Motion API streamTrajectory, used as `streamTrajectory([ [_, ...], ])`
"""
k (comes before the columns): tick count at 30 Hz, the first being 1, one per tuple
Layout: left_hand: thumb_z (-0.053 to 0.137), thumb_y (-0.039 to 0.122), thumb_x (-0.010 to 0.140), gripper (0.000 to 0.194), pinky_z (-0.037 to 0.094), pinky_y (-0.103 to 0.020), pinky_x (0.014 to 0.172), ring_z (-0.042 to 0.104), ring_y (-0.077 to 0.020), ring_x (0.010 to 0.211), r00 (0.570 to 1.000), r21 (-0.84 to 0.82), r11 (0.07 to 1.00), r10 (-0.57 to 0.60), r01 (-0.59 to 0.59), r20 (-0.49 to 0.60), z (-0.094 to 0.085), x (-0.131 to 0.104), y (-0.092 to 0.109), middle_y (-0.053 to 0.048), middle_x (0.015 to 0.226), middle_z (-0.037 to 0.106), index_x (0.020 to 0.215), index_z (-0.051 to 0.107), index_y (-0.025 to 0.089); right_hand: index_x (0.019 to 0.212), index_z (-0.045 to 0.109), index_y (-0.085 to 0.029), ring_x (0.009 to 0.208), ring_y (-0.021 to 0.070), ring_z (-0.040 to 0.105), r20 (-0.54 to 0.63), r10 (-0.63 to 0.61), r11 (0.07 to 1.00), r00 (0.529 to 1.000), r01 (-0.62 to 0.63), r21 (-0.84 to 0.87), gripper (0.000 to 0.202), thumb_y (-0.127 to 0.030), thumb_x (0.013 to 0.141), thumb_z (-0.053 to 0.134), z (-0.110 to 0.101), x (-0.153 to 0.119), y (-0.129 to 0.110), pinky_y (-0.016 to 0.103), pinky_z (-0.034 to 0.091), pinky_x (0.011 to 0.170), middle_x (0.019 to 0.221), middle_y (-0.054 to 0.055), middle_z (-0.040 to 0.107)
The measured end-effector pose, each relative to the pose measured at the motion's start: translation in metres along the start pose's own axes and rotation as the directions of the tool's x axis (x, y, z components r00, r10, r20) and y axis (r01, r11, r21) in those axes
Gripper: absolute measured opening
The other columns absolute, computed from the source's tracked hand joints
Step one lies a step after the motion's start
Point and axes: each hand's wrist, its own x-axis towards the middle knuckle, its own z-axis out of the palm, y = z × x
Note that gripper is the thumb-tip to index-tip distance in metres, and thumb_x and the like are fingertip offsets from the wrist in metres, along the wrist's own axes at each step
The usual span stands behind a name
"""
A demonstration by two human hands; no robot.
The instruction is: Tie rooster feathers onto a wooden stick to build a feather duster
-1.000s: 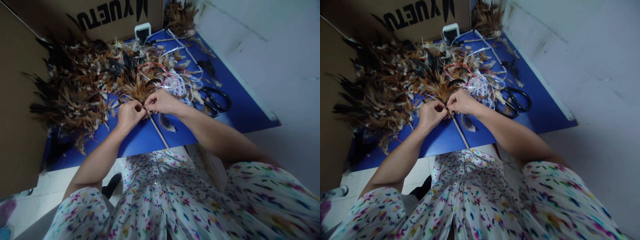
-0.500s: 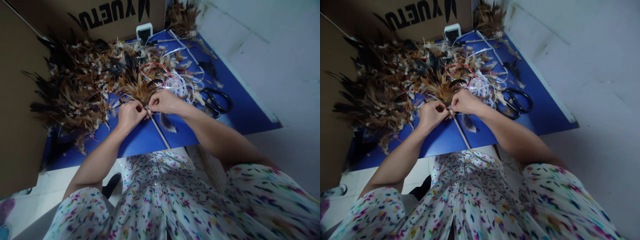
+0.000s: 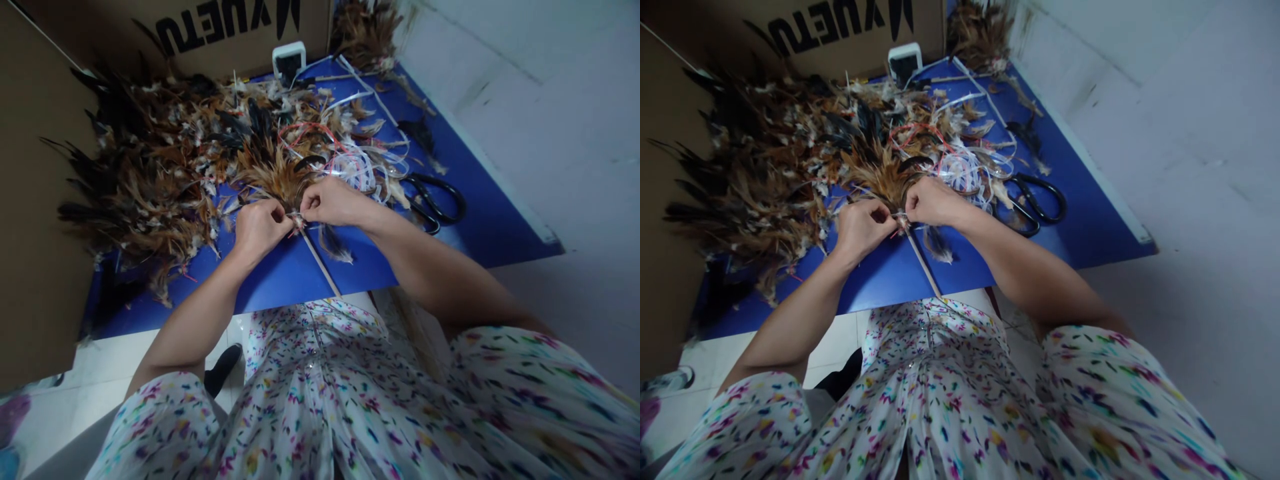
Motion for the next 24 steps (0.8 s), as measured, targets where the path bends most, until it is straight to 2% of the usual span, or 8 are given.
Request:
streamTrajectory([
  [7, 0.062, 0.029, 0.074, 0.014, 0.042, -0.029, 0.066, 0.065, -0.019, 0.071, 1.0, 0.0, 1.0, 0.016, -0.016, 0.018, 0.0, 0.0, -0.001, -0.006, 0.075, 0.074, 0.071, 0.069, 0.018, 0.081, 0.077, -0.012, 0.068, 0.0113, 0.063, 0.034, -0.037, 0.999, 0.999, 0.037, 0.015, 0.015, -0.01, 0.071, 0.065, 0.0, 0.001, 0.004, 0.022, 0.044, 0.065, 0.072, 0.002, 0.071],
  [12, 0.062, 0.029, 0.074, 0.012, 0.044, -0.029, 0.067, 0.066, -0.0189, 0.072, 1.0, -0.025, 1.0, 0.006, -0.005, 0.027, -0.003, 0.001, 0.001, -0.005, 0.077, 0.074, 0.074, 0.067, 0.018, 0.085, 0.073, -0.012, 0.065, 0.0122, 0.065, 0.055, -0.012, 0.99, 0.998, 0.004, 0.143, 0.015, -0.01, 0.074, 0.063, 0.003, 0.004, 0.008, 0.023, 0.047, 0.064, 0.068, 0.002, 0.07],
  [17, 0.063, 0.027, 0.071, 0.024, 0.045, -0.026, 0.066, 0.065, -0.0161, 0.067, 1.0, -0.09, 0.996, -0.012, 0.014, 0.022, -0.003, 0.0, 0.0, 0.0, 0.073, 0.072, 0.094, 0.066, 0.019, 0.093, 0.067, -0.013, 0.053, 0.0104, 0.064, 0.083, 0.015, 0.962, 0.996, -0.037, 0.27, 0.023, -0.004, 0.08, 0.051, 0.009, 0.006, 0.011, 0.021, 0.048, 0.058, 0.062, -0.001, 0.067],
  [24, 0.063, 0.034, 0.077, 0.02, 0.045, -0.027, 0.067, 0.067, -0.0178, 0.072, 0.996, -0.079, 0.994, 0.074, -0.069, 0.055, -0.003, -0.001, -0.002, -0.004, 0.08, 0.075, 0.089, 0.069, 0.019, 0.086, 0.067, -0.013, 0.056, 0.0095, 0.063, 0.026, -0.079, 0.981, 0.997, 0.074, 0.182, 0.015, -0.006, 0.077, 0.057, 0.008, 0.002, 0.008, 0.022, 0.047, 0.066, 0.059, -0.003, 0.064],
])
